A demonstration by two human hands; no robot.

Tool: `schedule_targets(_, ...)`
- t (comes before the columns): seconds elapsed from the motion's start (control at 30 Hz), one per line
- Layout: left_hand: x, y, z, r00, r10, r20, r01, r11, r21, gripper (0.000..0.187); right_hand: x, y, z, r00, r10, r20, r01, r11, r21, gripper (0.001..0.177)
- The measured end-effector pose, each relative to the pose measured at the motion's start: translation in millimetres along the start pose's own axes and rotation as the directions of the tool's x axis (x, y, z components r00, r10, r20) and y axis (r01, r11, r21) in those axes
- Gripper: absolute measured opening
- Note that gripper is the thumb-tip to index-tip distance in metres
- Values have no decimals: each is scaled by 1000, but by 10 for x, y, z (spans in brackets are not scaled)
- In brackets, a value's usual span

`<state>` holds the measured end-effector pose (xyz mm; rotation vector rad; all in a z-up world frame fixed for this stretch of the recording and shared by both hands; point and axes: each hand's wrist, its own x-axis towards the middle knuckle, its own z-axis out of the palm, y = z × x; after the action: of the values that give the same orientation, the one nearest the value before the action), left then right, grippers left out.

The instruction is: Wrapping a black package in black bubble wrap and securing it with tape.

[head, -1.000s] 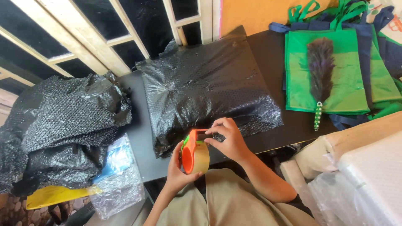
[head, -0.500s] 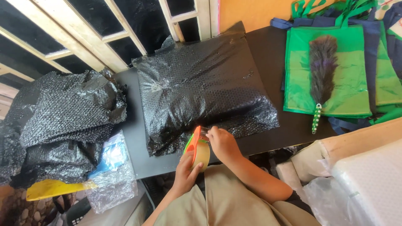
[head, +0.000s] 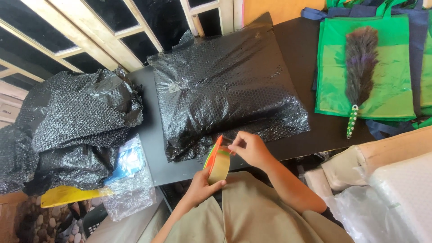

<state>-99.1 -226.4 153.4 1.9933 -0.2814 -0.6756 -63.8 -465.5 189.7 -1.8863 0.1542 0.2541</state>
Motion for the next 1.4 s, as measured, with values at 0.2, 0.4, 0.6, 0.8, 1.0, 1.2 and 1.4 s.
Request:
schedule_targets(0.2,-11,-94,-82,997,71,-2,-71,997,27,52,-138,-189,-111,999,-37,-12,37,999,15,19)
schedule_targets(0.4,18,-419,-136,996,91,2,-91,995,36,50,-174,-176,-456,967,-76,-243,77,997,-6,17)
schedule_targets(0.6,11,-574,-178,946,323,22,-322,945,-58,48,201,44,-471,988,86,-131,-66,986,151,32)
schedule_targets(0.8,48,-480,-173,860,510,23,-503,853,-139,42,494,547,-203,972,233,37,-232,916,328,33)
schedule_targets(1.0,108,-152,-115,765,640,74,-635,768,-84,36,550,1629,222,958,107,266,-263,702,662,40)
schedule_targets(1.2,226,-237,87,697,708,115,-710,704,-28,51,104,1868,272,938,260,228,-337,541,771,41)
schedule_targets(1.4,352,-337,291,621,779,89,-783,620,40,48,-170,2021,162,846,448,-289,-350,876,332,33)
